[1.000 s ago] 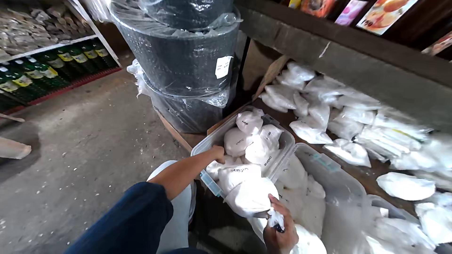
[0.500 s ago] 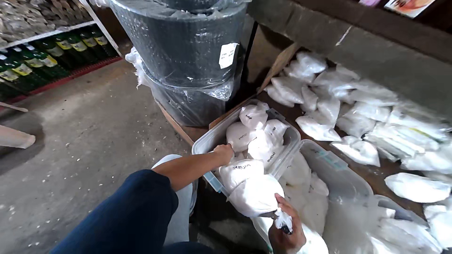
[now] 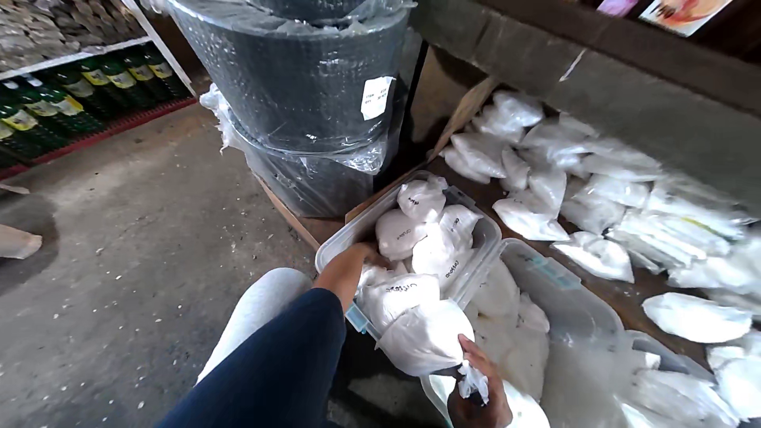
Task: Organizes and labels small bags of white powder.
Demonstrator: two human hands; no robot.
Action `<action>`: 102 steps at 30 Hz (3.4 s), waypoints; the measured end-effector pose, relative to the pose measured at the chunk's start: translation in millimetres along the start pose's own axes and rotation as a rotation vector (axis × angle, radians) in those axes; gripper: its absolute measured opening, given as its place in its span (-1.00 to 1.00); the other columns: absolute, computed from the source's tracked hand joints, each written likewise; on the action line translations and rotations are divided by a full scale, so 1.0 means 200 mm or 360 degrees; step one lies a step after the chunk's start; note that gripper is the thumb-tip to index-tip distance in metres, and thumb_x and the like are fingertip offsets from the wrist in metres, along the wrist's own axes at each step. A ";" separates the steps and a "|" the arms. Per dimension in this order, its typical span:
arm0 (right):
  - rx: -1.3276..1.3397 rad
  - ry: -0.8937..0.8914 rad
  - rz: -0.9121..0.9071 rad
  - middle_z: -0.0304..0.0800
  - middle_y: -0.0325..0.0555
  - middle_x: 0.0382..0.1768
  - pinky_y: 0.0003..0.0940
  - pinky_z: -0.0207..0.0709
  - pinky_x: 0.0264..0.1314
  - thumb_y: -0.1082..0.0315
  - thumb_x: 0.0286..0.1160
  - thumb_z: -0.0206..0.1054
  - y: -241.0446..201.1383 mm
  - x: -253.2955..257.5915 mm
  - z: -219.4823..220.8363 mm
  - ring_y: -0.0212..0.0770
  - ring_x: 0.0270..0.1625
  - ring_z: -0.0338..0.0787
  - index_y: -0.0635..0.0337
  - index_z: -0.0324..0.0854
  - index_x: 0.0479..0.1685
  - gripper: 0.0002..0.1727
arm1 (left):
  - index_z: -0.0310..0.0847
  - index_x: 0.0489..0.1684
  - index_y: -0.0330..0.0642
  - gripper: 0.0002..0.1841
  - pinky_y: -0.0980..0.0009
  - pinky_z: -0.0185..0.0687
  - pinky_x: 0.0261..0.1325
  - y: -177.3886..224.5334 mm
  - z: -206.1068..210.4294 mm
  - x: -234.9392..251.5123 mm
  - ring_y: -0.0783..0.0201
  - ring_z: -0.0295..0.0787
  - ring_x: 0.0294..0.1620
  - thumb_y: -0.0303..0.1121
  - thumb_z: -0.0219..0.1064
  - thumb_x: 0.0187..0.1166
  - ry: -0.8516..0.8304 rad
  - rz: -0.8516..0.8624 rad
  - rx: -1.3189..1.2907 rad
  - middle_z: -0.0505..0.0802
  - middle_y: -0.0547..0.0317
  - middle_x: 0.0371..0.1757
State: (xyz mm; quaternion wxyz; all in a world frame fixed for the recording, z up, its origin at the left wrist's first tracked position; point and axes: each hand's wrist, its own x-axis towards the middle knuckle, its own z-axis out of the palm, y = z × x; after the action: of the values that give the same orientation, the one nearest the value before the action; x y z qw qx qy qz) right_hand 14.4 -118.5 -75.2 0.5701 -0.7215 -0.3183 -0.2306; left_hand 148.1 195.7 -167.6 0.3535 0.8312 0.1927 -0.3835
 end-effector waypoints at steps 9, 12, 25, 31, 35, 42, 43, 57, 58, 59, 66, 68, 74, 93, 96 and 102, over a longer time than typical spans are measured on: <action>-0.0032 -0.0014 0.0013 0.81 -0.32 0.29 -0.38 0.67 0.47 0.33 0.71 0.14 0.00 -0.01 -0.01 -0.36 0.42 0.76 -0.01 0.58 0.23 -0.76 | 0.52 0.45 -0.44 -0.21 -0.45 0.44 0.40 0.17 0.04 -0.09 -0.33 0.54 0.54 0.13 0.41 0.46 0.0344 -0.0346 0.0448 0.62 -0.38 0.52; -0.0031 -0.0014 -0.0006 0.81 -0.29 0.28 -0.38 0.67 0.46 0.32 0.72 0.14 0.01 0.00 -0.02 -0.35 0.42 0.76 0.01 0.56 0.23 -0.77 | 0.54 0.41 -0.49 -0.38 -0.42 0.41 0.45 0.17 0.00 -0.10 -0.33 0.52 0.57 -0.06 0.33 0.62 0.0259 -0.0262 0.0511 0.62 -0.40 0.52; -0.0095 0.0010 -0.0003 0.82 -0.29 0.24 -0.40 0.68 0.44 0.26 0.74 0.15 -0.01 0.02 0.00 -0.36 0.39 0.78 0.04 0.56 0.17 -0.80 | 0.72 0.16 -0.31 -0.56 -0.12 0.60 0.11 0.17 -0.10 -0.15 -0.09 0.75 0.04 -0.10 0.41 0.54 -0.0332 -0.0447 0.0579 0.82 -0.20 0.02; -0.0053 0.0234 0.0128 0.84 -0.49 0.25 -0.40 0.67 0.48 0.31 0.70 0.20 0.00 0.04 -0.06 -0.42 0.41 0.76 -0.11 0.66 0.19 -0.77 | 0.52 0.41 -0.49 -0.35 -0.26 0.52 0.31 0.36 0.01 -0.55 -0.28 0.69 0.23 0.05 -0.06 0.88 -0.0244 0.0495 -0.0178 0.70 -0.47 0.26; -0.0083 0.0266 0.0092 0.83 -0.53 0.24 -0.40 0.64 0.51 0.35 0.68 0.19 0.05 0.07 -0.08 -0.43 0.43 0.74 -0.11 0.65 0.17 -0.76 | 0.37 0.64 -0.26 -0.13 -0.34 0.46 0.45 0.37 0.22 -0.72 -0.30 0.54 0.51 0.20 0.47 0.47 0.0120 0.0601 0.0042 0.55 -0.37 0.53; -0.0126 0.0250 0.0072 0.83 -0.50 0.23 -0.42 0.64 0.50 0.35 0.67 0.20 0.05 0.07 -0.10 -0.44 0.42 0.74 -0.07 0.64 0.16 -0.78 | 0.39 0.55 -0.40 -0.20 -0.25 0.52 0.43 0.31 -0.01 -0.80 -0.30 0.68 0.35 -0.11 0.63 0.40 0.0342 0.0571 -0.0173 0.71 -0.45 0.31; -0.0132 0.0247 0.0054 0.83 -0.48 0.24 -0.41 0.65 0.50 0.34 0.67 0.20 0.05 0.06 -0.11 -0.43 0.42 0.74 -0.06 0.64 0.17 -0.78 | 0.39 0.55 -0.40 -0.21 -0.24 0.51 0.46 0.27 -0.09 -0.77 -0.29 0.67 0.37 -0.11 0.63 0.41 0.0381 0.0522 -0.0189 0.71 -0.44 0.33; -0.0254 0.0290 0.0107 0.85 -0.43 0.19 -0.46 0.69 0.42 0.39 0.67 0.18 0.05 0.04 -0.12 -0.45 0.37 0.77 -0.01 0.62 0.10 -0.81 | 0.13 0.73 -0.53 -0.16 -0.41 0.39 0.50 0.24 0.01 -0.51 -0.52 0.15 0.73 -0.05 0.37 0.66 0.0236 0.0115 0.0850 0.13 -0.55 0.78; -0.0240 0.0303 0.0116 0.85 -0.45 0.19 -0.46 0.68 0.42 0.40 0.66 0.18 0.05 0.05 -0.12 -0.46 0.37 0.77 -0.02 0.62 0.11 -0.80 | 0.04 0.74 -0.60 -0.02 -0.47 0.32 0.52 0.22 0.03 -0.50 -0.58 0.05 0.77 -0.01 0.49 0.54 0.0169 0.0097 0.0862 0.05 -0.62 0.79; -0.0230 0.0322 0.0118 0.86 -0.46 0.18 -0.46 0.68 0.42 0.41 0.64 0.18 0.05 0.05 -0.11 -0.45 0.37 0.77 -0.02 0.63 0.10 -0.79 | -0.17 0.82 -0.57 0.15 -0.52 0.23 0.55 0.19 0.06 -0.47 -0.58 -0.13 0.82 -0.06 0.60 0.43 0.0123 0.0014 0.0851 -0.13 -0.59 0.85; -0.0313 0.0268 0.0029 0.84 -0.28 0.15 -0.44 0.69 0.41 0.36 0.67 0.20 0.04 0.09 -0.11 -0.42 0.36 0.78 0.09 0.59 0.06 -0.86 | 0.01 0.74 -0.65 -0.03 -0.58 -0.18 0.68 0.17 0.12 -0.44 -0.59 -0.44 0.86 -0.15 0.51 0.51 -0.0152 -0.0039 0.1026 -0.26 -0.62 0.85; -0.0297 0.0241 0.0071 0.82 -0.30 0.20 -0.44 0.67 0.43 0.34 0.64 0.20 0.05 0.08 -0.13 -0.42 0.39 0.75 0.07 0.59 0.08 -0.83 | 0.31 0.61 -0.58 -0.27 -0.57 -0.49 0.71 0.22 0.19 -0.55 -0.57 -0.51 0.87 -0.19 0.40 0.59 -0.0365 0.0069 0.1299 -0.09 -0.55 0.86; -0.0287 -0.0068 0.0106 0.76 -0.10 0.31 -0.45 0.59 0.48 0.28 0.66 0.18 0.05 0.12 -0.20 -0.36 0.48 0.68 0.13 0.65 0.13 -0.76 | 0.57 0.28 -0.65 -0.53 -0.59 -0.07 0.62 0.24 0.17 -0.63 -0.59 0.04 0.76 -0.32 0.30 0.64 -0.0366 0.0142 0.1110 0.37 -0.66 0.64; -0.0689 -0.1787 0.0603 0.70 0.11 0.46 0.24 0.51 0.46 0.55 0.59 0.17 0.27 0.38 0.70 0.24 0.51 0.64 0.20 0.70 0.34 -0.60 | 0.38 0.65 -0.47 -0.52 0.06 -0.02 0.88 -0.09 -0.30 -1.04 -0.21 -0.02 0.91 -0.43 0.11 0.79 0.0515 0.0751 0.0401 0.22 -0.36 0.83; -0.0779 -0.1994 0.0570 0.73 0.16 0.39 0.29 0.48 0.45 0.59 0.53 0.20 0.21 0.45 0.73 0.29 0.53 0.58 0.22 0.73 0.26 -0.63 | 0.20 0.76 -0.44 -0.34 -0.01 -0.14 0.90 -0.10 -0.23 -0.80 -0.23 -0.23 0.94 -0.31 0.29 0.72 0.0289 0.0775 0.0553 0.05 -0.32 0.90; -0.0777 -0.1737 0.1083 0.71 0.32 0.32 0.28 0.48 0.46 0.04 0.64 0.35 0.11 0.53 0.74 0.30 0.41 0.69 0.23 0.53 0.54 -0.40 | -0.13 0.86 -0.47 -0.22 -0.28 -0.17 0.84 -0.08 -0.04 -0.82 -0.49 -0.30 0.89 -0.14 0.13 0.83 0.0109 0.0441 0.0861 -0.14 -0.49 0.89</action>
State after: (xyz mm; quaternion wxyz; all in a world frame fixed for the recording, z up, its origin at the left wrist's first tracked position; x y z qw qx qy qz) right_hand 99.1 41.7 -51.5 0.1900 -0.9020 -0.2545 0.2923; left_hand 39.2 204.8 -43.4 0.1616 0.9259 -0.0198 -0.3408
